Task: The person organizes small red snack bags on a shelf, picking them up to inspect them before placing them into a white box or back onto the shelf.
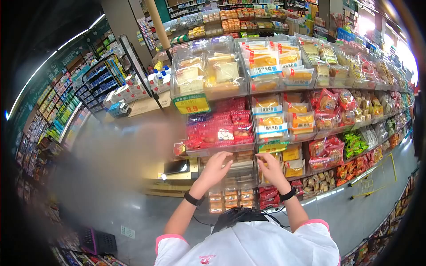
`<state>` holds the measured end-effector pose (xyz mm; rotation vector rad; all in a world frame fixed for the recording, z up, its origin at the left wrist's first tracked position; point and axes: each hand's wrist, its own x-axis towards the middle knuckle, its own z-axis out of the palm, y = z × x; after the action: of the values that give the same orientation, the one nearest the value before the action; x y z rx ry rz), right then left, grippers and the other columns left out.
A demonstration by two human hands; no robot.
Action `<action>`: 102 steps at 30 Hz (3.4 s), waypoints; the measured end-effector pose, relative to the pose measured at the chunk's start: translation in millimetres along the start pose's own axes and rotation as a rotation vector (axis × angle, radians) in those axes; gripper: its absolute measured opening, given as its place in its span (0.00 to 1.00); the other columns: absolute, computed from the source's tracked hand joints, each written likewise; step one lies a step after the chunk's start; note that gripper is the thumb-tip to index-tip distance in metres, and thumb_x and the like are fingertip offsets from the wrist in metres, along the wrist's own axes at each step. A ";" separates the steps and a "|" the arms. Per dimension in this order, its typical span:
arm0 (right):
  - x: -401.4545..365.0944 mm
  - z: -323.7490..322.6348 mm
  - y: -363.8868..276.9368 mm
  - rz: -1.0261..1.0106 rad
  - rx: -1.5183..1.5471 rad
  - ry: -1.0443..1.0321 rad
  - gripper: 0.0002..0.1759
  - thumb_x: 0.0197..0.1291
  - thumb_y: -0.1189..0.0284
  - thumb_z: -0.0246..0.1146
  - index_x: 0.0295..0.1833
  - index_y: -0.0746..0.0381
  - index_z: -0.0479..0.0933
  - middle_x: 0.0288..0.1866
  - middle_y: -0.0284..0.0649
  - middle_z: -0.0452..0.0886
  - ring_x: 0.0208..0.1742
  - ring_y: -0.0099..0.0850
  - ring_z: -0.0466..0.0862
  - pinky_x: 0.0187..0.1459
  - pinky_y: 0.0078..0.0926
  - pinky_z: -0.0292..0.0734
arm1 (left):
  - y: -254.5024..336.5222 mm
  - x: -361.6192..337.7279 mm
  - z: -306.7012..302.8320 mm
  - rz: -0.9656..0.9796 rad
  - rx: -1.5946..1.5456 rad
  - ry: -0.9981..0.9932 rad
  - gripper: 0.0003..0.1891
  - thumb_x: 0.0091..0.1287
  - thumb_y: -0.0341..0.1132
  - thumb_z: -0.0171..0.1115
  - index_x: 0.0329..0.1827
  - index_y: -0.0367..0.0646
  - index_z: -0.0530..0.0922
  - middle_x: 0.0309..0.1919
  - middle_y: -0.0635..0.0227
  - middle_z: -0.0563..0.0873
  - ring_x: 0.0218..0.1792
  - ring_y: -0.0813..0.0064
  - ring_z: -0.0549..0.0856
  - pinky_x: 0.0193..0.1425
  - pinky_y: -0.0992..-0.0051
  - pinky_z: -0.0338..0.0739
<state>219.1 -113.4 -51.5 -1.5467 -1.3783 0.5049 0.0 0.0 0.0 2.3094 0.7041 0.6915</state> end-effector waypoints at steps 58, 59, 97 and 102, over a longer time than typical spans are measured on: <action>15.3 154.1 71.1 0.983 0.476 -0.628 0.20 0.63 0.62 0.64 0.55 0.63 0.74 0.39 0.34 0.80 0.34 0.20 0.80 0.34 0.18 0.77 | -213.3 -77.9 79.7 -0.583 -0.429 -0.316 0.24 0.61 0.47 0.66 0.52 0.38 0.78 0.40 0.56 0.87 0.42 0.65 0.87 0.47 0.69 0.79; 16.8 157.1 75.8 1.024 0.454 -0.643 0.20 0.63 0.62 0.64 0.54 0.63 0.74 0.37 0.34 0.80 0.32 0.20 0.80 0.32 0.18 0.77 | -223.1 -80.2 87.2 -0.624 -0.428 -0.334 0.24 0.62 0.48 0.65 0.51 0.38 0.78 0.39 0.56 0.87 0.41 0.64 0.87 0.46 0.68 0.79; 86.1 96.6 -40.0 -0.157 -0.724 0.008 0.15 0.61 0.66 0.60 0.52 0.59 0.76 0.40 0.46 0.80 0.47 0.50 0.75 0.55 0.47 0.63 | -105.9 14.0 -70.5 0.075 0.445 0.267 0.10 0.60 0.34 0.64 0.43 0.44 0.81 0.54 0.59 0.77 0.59 0.57 0.72 0.64 0.56 0.61; 94.8 95.2 -25.4 -0.065 -0.515 0.012 0.10 0.60 0.69 0.61 0.46 0.59 0.79 0.35 0.46 0.82 0.43 0.47 0.78 0.54 0.44 0.64 | -112.7 25.0 -76.4 0.091 0.418 0.183 0.05 0.60 0.32 0.63 0.37 0.44 0.82 0.43 0.66 0.82 0.49 0.62 0.77 0.57 0.63 0.65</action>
<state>154.7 7.1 -45.5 -1.8963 -1.6258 0.0973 -63.9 121.5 -18.3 2.6947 0.9014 0.8729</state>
